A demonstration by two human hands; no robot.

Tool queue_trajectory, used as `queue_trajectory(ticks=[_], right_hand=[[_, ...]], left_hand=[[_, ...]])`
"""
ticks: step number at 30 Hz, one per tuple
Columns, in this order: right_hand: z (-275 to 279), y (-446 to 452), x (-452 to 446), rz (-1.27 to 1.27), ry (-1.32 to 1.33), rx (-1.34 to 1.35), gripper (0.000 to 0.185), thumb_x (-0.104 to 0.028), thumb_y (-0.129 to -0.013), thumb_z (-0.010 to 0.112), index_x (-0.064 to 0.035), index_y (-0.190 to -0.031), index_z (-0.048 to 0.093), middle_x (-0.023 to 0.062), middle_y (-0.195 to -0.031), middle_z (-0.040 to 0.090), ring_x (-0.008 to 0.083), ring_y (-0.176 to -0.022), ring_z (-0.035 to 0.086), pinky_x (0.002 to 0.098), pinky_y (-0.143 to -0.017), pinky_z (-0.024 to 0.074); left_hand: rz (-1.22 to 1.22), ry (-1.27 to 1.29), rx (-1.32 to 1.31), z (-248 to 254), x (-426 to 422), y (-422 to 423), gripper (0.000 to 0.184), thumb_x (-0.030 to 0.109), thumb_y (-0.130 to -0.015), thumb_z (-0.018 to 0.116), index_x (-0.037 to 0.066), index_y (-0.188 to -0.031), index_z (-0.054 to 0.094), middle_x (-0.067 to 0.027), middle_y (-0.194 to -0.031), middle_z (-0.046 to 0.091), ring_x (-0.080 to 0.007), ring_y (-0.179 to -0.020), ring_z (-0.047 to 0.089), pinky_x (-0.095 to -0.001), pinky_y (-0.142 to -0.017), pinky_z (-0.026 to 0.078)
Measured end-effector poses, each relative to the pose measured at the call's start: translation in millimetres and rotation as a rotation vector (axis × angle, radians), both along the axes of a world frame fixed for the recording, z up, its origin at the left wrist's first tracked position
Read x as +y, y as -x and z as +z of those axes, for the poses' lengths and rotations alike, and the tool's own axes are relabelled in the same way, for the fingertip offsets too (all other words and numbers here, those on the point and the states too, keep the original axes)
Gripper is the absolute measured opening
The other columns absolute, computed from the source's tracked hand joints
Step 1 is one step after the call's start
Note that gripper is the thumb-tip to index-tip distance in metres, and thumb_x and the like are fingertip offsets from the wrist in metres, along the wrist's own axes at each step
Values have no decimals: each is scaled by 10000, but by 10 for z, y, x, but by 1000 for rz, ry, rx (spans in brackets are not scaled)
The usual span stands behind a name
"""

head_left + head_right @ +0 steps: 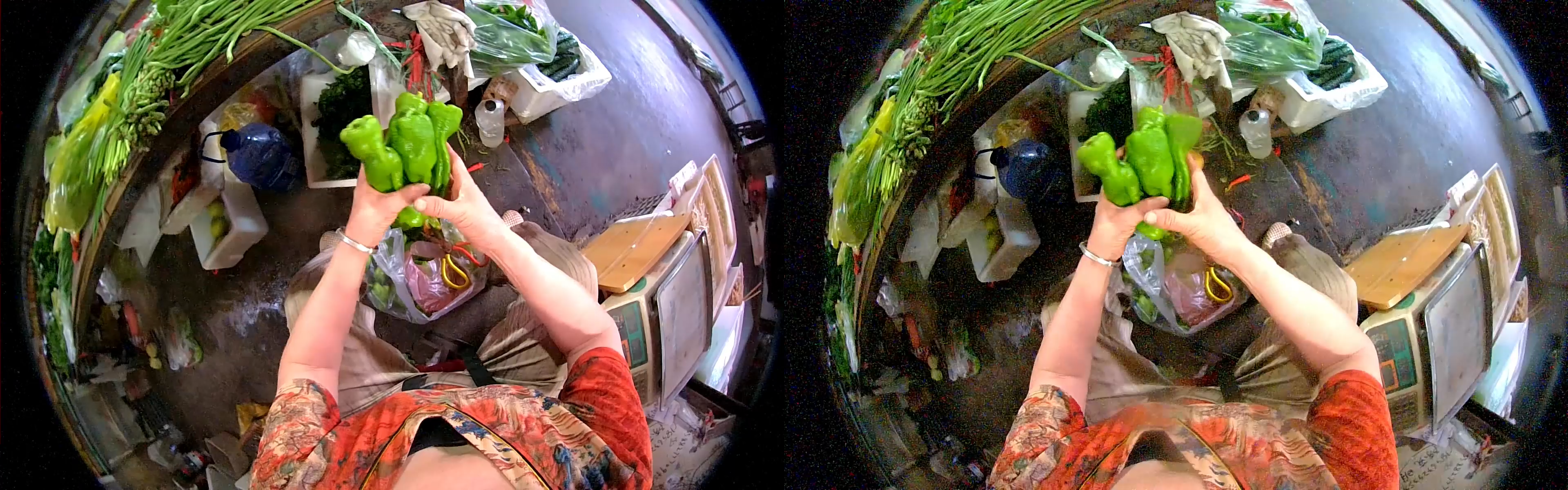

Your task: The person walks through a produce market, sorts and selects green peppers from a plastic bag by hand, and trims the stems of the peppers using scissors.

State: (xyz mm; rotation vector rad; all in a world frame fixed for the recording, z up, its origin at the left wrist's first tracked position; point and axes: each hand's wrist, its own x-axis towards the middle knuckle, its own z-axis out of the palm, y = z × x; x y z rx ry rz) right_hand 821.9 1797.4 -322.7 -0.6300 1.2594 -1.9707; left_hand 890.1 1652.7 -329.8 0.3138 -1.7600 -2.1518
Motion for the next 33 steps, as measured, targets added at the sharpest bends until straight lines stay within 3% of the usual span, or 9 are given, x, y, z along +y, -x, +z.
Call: queue_trajectory(ticks=[1, 2, 6, 8, 11, 18, 25, 28, 33], right_hand=[[-39, -8, -20, -15, -37, -47, 1251, -354, -564, 891, -40, -1463, 80, 138, -1410, 341, 241, -1313, 324, 360, -1095, 256], [-96, -11, -37, -16, -37, -47, 1251, -354, -564, 891, -40, -1463, 80, 138, -1410, 341, 241, -1313, 324, 360, -1095, 256], [-220, 2, -70, -85, -76, -20, 1289, -289, -526, 911, -39, -1462, 62, 152, -1403, 349, 251, -1307, 332, 366, -1099, 258], [-193, -10, -64, -97, -4, -115, 1191, -204, -551, 899, -47, -1443, 125, 139, -1353, 400, 246, -1264, 384, 369, -1066, 319], [-182, 59, -40, -97, 15, -202, 931, -83, -603, 854, -62, -1343, 288, 93, -1213, 509, 213, -1127, 505, 345, -966, 424], [-194, 78, -30, -82, 15, -320, 839, -72, -617, 845, -66, -1307, 368, 72, -1162, 552, 196, -1066, 540, 346, -931, 442], [-39, 87, 3, -93, 87, -490, 700, -10, -694, 779, -78, -1287, 414, 59, -1125, 579, 204, -1046, 565, 365, -902, 471], [-18, 116, 42, -78, 126, -541, 640, 1, -724, 745, -75, -1275, 428, 61, -1126, 579, 210, -1032, 574, 377, -895, 478], [98, 193, 131, -82, 179, -613, 538, -27, -760, 717, -78, -1233, 466, 59, -1110, 588, 213, -1008, 584, 385, -873, 487]], left_hand=[[-7, 68, 35, -72, 3, 19, 776, 32, -626, 828, 27, -1272, 398, -66, -1166, 561, -165, -1053, 553, -318, -934, 449], [-16, 225, -50, -67, 6, 26, 824, 50, -614, 840, 35, -1287, 365, -72, -1191, 543, -172, -1069, 541, -322, -939, 444], [-92, 146, 41, -72, 92, -18, 943, 42, -609, 829, 63, -1356, 255, -83, -1244, 497, -183, -1115, 508, -328, -941, 443], [-260, 255, -35, -11, 64, -62, 932, 24, -636, 794, 74, -1380, 234, -75, -1247, 489, -186, -1127, 504, -323, -941, 439], [-327, 2, -25, 100, 152, -119, 965, -27, -661, 731, 108, -1442, 180, -63, -1346, 412, -194, -1232, 414, -327, -1013, 361], [-366, -135, 9, 140, 111, -151, 987, -36, -693, 641, 109, -1489, 76, -70, -1474, 256, -207, -1351, 263, -330, -1098, 229], [-291, -37, 35, 164, 154, -96, 861, 21, -807, 585, 132, -1499, 85, -90, -1479, 289, -203, -1340, 298, -331, -1099, 227], [-242, 144, 66, 124, 187, -60, 840, 174, -868, 636, 86, -1492, 80, -89, -1475, 294, -185, -1328, 311, -320, -1087, 248], [-318, 33, 75, 290, 307, -41, 852, 172, -858, 649, 86, -1492, 86, -104, -1472, 290, -190, -1310, 339, -317, -1055, 305]])
